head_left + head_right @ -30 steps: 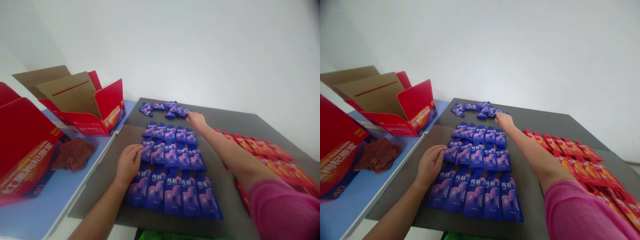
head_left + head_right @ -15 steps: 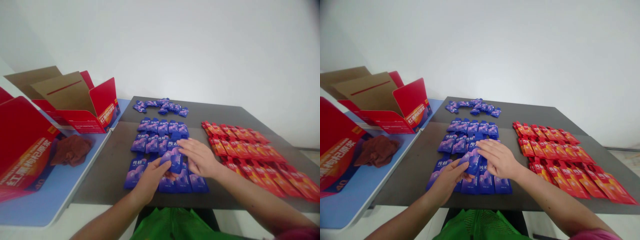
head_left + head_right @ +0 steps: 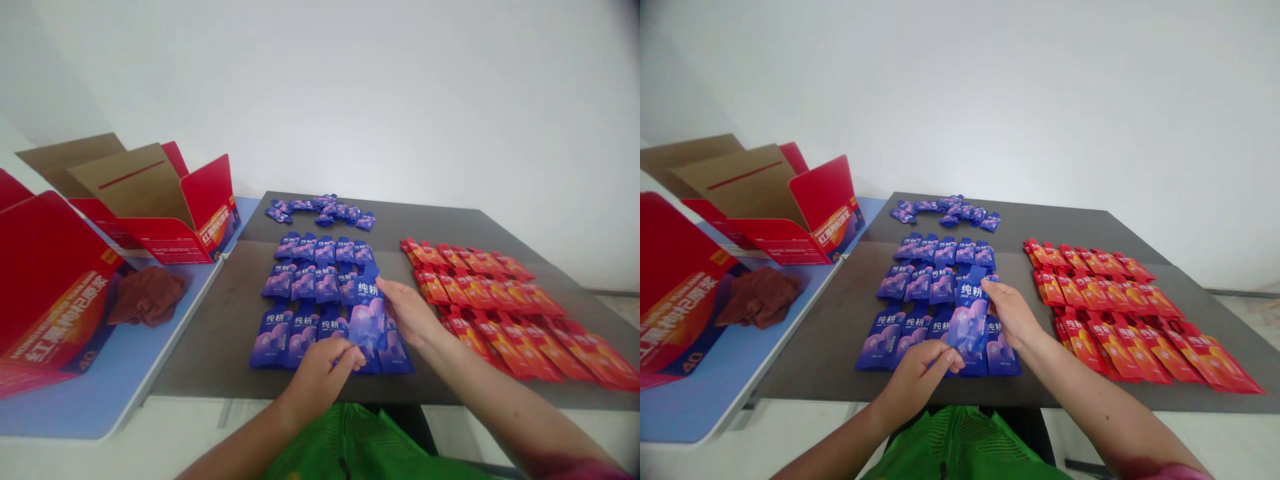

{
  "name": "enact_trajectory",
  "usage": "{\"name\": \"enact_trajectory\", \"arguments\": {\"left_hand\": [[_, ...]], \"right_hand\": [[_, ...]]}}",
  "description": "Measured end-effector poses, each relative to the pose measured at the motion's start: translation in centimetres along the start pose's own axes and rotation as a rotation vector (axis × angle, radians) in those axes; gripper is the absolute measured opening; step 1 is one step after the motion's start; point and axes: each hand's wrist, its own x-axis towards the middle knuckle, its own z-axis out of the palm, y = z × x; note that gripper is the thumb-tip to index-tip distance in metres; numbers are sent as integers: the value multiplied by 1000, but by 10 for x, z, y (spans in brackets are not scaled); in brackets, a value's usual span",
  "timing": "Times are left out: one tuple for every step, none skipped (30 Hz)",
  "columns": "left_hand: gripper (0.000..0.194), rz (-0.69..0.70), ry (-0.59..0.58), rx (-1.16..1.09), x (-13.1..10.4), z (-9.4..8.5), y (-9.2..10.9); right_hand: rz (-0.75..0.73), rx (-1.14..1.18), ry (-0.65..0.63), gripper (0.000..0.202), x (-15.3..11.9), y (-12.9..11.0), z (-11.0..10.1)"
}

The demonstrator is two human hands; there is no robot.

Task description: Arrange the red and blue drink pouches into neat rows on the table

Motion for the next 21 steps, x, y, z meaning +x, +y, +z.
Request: {"name": "enact_trajectory", "arguments": {"left_hand": [[31,18,21,27,-2,-3,-3],[31,27,56,53,-3,-6,-6],[30,28,100,73,-5,-11,-9],[30,21,147,85,-6,-15,-13],[30,11,195,92,-7,-20,-16],[30,4,239,98,-8,-24,-19],[29,0,279,103,-9,-28,-22],[29,-2,311,110,-10,-31,-24],[28,-4,335,118,-11,-33,-25],[28,-6,349,127,-11,-35,-25],[27,-9,355,135,-12,-36,-26],[27,-12,356,141,-13,-37,-25],[27,-16,355,146,-13,-38,-25],[27,-19,352,149,-14,-38,-25],[27,-22,348,150,-14,-38,-25],[27,-25,344,150,-14,-38,-24],[27,-26,340,151,-15,-39,-24],[28,-28,336,151,-15,-39,-25],[28,-30,335,153,-15,-39,-25],[28,-32,335,155,-15,-39,-26],[28,-33,333,157,-14,-39,-26]], "right_hand": [[-50,-40,55,45,12,-1,-8],[-96,-93,121,43,25,-2,-16],[-129,-154,175,43,38,-2,-24],[-146,-215,209,43,52,-1,-30],[-154,-287,217,43,64,0,-34],[-158,-364,209,45,75,4,-37],[-160,-440,191,47,84,8,-37],[-161,-508,170,48,91,12,-35],[-163,-565,154,49,97,18,-31],[-165,-609,141,48,101,22,-26],[-167,-642,133,47,105,27,-21],[-167,-670,127,44,108,30,-17],[-171,-708,118,42,111,33,-13],[-176,-752,110,39,114,34,-10],[-183,-798,103,37,117,35,-8],[-192,-846,98,35,119,35,-7],[-201,-894,95,33,122,34,-6],[-208,-940,94,30,123,33,-6],[-214,-982,95,28,124,32,-6],[-216,-1017,101,26,124,30,-7],[-218,-1058,109,26,122,29,-7]]}}
